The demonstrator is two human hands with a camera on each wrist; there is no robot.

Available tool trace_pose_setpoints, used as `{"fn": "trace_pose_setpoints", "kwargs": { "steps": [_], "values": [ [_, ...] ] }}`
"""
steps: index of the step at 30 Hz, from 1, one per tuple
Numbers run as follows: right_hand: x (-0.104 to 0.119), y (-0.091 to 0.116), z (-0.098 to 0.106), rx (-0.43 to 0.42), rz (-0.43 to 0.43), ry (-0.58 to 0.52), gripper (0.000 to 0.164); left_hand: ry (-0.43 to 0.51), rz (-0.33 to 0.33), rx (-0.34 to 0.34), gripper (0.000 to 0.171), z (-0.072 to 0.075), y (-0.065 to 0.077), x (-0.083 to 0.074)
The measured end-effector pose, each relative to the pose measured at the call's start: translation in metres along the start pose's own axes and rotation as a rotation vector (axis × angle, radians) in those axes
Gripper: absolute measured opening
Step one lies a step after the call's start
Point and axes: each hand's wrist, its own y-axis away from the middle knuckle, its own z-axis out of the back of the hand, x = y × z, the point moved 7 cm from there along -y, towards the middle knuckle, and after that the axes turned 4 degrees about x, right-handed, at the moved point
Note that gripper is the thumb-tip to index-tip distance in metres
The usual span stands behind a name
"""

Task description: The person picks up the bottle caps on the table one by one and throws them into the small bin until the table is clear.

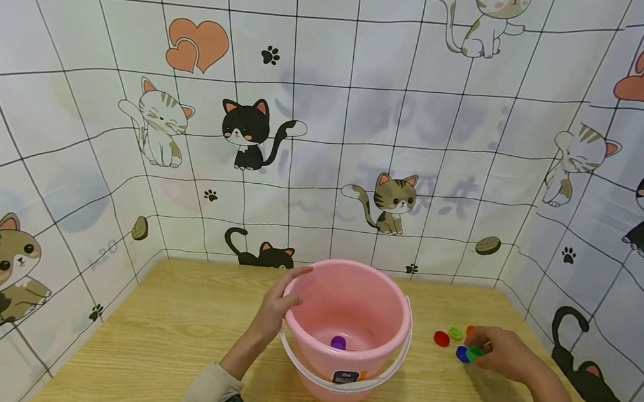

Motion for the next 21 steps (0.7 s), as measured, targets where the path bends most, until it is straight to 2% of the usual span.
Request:
{"fn": "trace_pose_setpoints", "kwargs": {
  "steps": [14, 21],
  "values": [
    [0.0065, 0.0015, 0.0055, -0.057, 0.032, 0.040, 0.028, 0.002, 0.004, 0.000, 0.061, 0.0003, -0.0003, 0.0002],
    [0.0059, 0.0022, 0.0064, -0.061, 0.019, 0.002, 0.028, 0.001, 0.004, 0.001, 0.061, 0.0001, -0.0002, 0.0000]
  ]
}}
